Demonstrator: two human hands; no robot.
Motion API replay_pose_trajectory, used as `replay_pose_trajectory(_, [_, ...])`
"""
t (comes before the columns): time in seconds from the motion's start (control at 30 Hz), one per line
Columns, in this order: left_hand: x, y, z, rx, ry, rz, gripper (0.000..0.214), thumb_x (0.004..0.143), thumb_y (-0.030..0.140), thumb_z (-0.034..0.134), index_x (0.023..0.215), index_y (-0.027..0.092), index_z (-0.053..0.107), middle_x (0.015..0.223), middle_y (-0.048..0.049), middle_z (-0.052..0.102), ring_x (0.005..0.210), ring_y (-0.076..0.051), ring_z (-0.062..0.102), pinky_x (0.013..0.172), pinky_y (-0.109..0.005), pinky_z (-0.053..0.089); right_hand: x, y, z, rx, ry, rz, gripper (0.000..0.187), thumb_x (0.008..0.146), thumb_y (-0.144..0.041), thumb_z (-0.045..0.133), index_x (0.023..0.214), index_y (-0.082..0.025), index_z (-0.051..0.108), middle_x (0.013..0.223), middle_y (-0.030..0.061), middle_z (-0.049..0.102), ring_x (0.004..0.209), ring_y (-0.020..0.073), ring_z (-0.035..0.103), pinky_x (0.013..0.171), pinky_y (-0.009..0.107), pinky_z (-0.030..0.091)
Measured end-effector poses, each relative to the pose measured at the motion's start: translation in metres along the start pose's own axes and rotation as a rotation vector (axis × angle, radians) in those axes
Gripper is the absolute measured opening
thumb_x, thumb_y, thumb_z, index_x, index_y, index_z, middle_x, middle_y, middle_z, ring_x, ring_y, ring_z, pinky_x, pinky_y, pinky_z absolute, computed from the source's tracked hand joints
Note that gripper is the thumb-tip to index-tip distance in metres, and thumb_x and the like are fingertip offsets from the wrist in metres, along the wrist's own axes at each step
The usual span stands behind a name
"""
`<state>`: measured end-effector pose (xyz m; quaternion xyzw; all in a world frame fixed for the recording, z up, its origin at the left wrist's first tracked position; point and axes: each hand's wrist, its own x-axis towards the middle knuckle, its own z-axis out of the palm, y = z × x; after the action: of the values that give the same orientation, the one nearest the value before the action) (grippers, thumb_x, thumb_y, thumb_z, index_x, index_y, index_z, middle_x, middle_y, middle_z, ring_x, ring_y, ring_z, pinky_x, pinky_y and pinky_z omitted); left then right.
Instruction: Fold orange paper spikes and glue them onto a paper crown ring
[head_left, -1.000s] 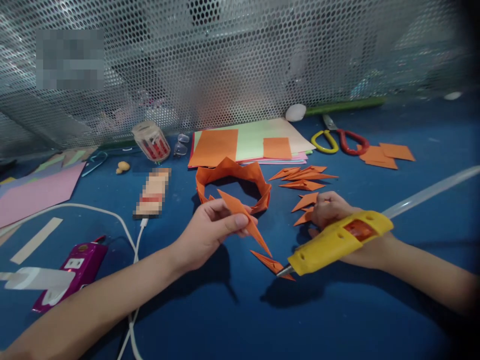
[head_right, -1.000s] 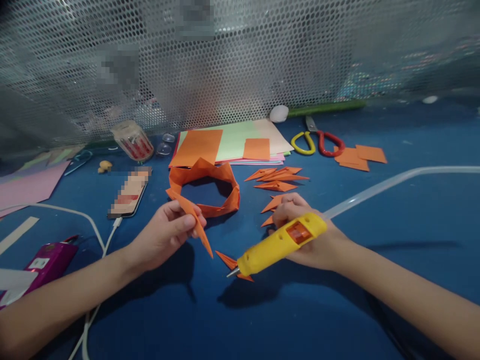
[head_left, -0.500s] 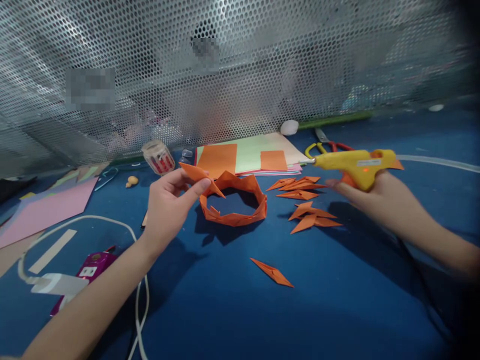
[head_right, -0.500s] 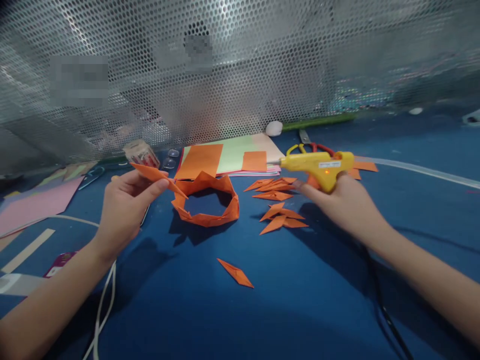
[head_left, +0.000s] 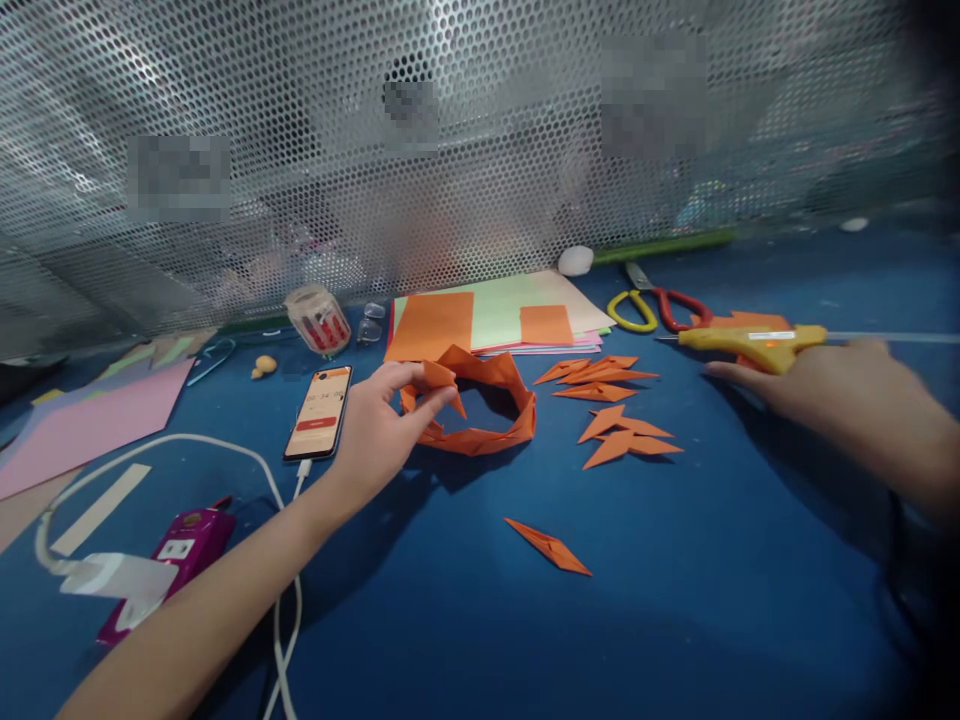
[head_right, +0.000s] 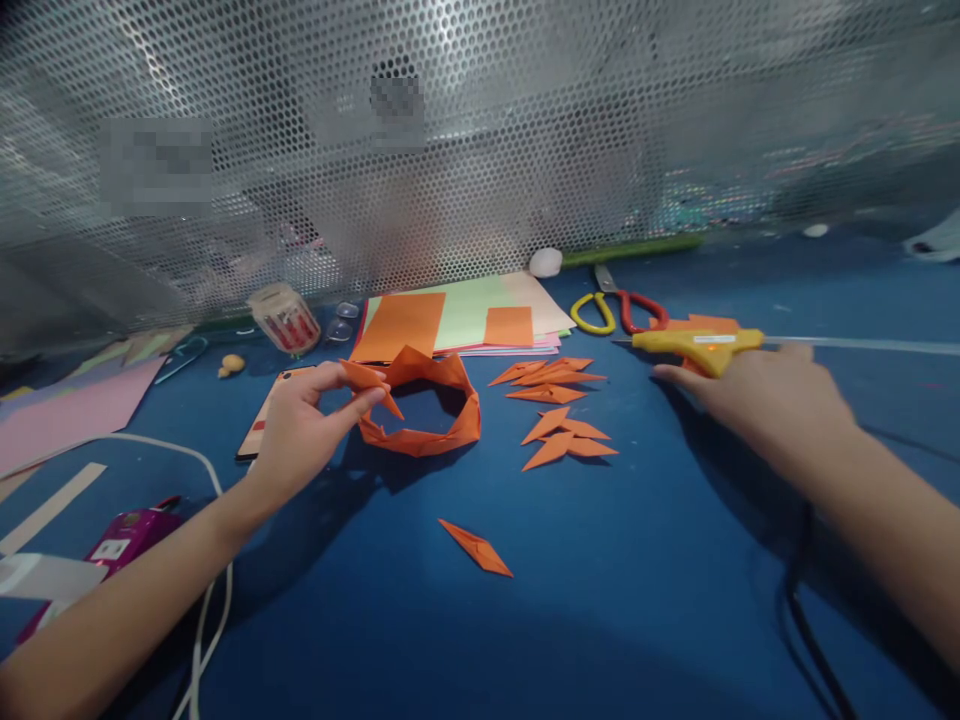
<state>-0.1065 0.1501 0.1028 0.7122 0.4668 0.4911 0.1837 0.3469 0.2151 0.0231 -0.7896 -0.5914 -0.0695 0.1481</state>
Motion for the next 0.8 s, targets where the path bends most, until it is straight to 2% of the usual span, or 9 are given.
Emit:
replay_pose_trajectory(0.07, [-0.001,-0.001,-0.001,0.012,-0.015,0.02,0.006,0.087,0.026,0.08,0.082,0.023,0.082,0.087,-0.0025,0.082,0.083,-0.02,0.075,0.079,-0.031,0.058,-0.009,-0.006,-0.009,0.023,0.106,0.011,0.076,0.094,-0.077,0.053,0.106,-0.005,0.075,0.116,0.044,0.063,0.105,0.0518,0.065,0.067,0.054,0.044])
replay_pose_trajectory(0.13, [-0.001,-0.001,-0.002,0.023,-0.036,0.038,0.005,0.088,0.023,0.081,0.083,0.023,0.082,0.088,-0.0026,0.081,0.084,-0.02,0.075,0.079,-0.03,0.058,-0.02,-0.022,-0.023,0.092,0.229,-0.075,0.073,0.101,-0.067,0.052,0.126,0.0,0.069,0.144,0.0482,0.045,0.128,0.0532,0.056,0.08,0.059,0.047])
replay_pose_trajectory(0.17, [-0.001,-0.001,-0.003,0.031,-0.047,0.047,0.005,0.088,0.021,0.081,0.084,0.023,0.082,0.088,-0.0025,0.082,0.085,-0.02,0.075,0.079,-0.03,0.058,-0.026,-0.033,-0.03,0.135,0.277,-0.162,0.068,0.103,-0.062,0.053,0.129,-0.001,0.068,0.148,0.0457,0.042,0.141,0.0515,0.047,0.089,0.06,0.048])
replay_pose_trajectory(0.2, [-0.001,0.0,-0.003,0.04,-0.056,0.057,0.006,0.087,0.019,0.082,0.083,0.023,0.082,0.088,-0.0021,0.082,0.085,-0.02,0.074,0.079,-0.03,0.058,-0.034,-0.047,-0.035,0.194,0.308,-0.263,0.063,0.104,-0.059,0.052,0.126,-0.003,0.07,0.145,0.0421,0.046,0.145,0.0481,0.044,0.098,0.06,0.047])
replay_pose_trajectory(0.27, [-0.001,0.0,-0.004,0.061,-0.072,0.076,0.009,0.086,0.015,0.083,0.082,0.024,0.082,0.086,-0.0013,0.081,0.085,-0.02,0.074,0.078,-0.03,0.057,-0.053,-0.081,-0.042,0.302,0.337,-0.471,0.051,0.105,-0.057,0.055,0.116,-0.011,0.075,0.141,0.0315,0.05,0.14,0.0385,0.051,0.106,0.052,0.049])
replay_pose_trajectory(0.33, [-0.001,0.0,-0.003,0.082,-0.083,0.095,0.011,0.086,0.014,0.083,0.082,0.024,0.082,0.085,-0.0009,0.081,0.083,-0.02,0.074,0.078,-0.031,0.057,-0.077,-0.116,-0.043,0.395,0.334,-0.665,0.042,0.109,-0.053,0.049,0.109,-0.021,0.076,0.136,0.0212,0.056,0.133,0.0316,0.058,0.107,0.048,0.05])
replay_pose_trajectory(0.47, [-0.002,-0.002,0.0,0.122,-0.09,0.118,0.008,0.088,0.016,0.083,0.088,0.024,0.082,0.088,-0.0024,0.082,0.087,-0.022,0.075,0.082,-0.035,0.058,-0.114,-0.171,-0.033,0.493,0.305,-0.883,0.027,0.11,-0.044,0.049,0.111,-0.029,0.072,0.138,0.0143,0.06,0.13,0.0324,0.057,0.108,0.057,0.05])
replay_pose_trajectory(0.6, [-0.003,-0.002,0.003,0.148,-0.111,0.129,0.008,0.094,0.022,0.078,0.087,0.024,0.082,0.093,-0.0037,0.084,0.089,-0.024,0.077,0.086,-0.039,0.06,-0.121,-0.196,-0.023,0.547,0.251,-0.926,0.019,0.109,-0.038,0.054,0.104,-0.027,0.068,0.138,0.0148,0.062,0.125,0.0323,0.058,0.1,0.056,0.054])
replay_pose_trajectory(0.8, [-0.005,-0.001,0.006,0.16,-0.153,0.142,0.014,0.088,0.011,0.081,0.086,0.025,0.081,0.089,-0.0011,0.085,0.089,-0.023,0.078,0.089,-0.037,0.06,-0.123,-0.205,-0.009,0.618,0.227,-0.885,0.019,0.109,-0.038,0.053,0.101,-0.026,0.065,0.134,0.0155,0.063,0.122,0.0326,0.058,0.099,0.057,0.053])
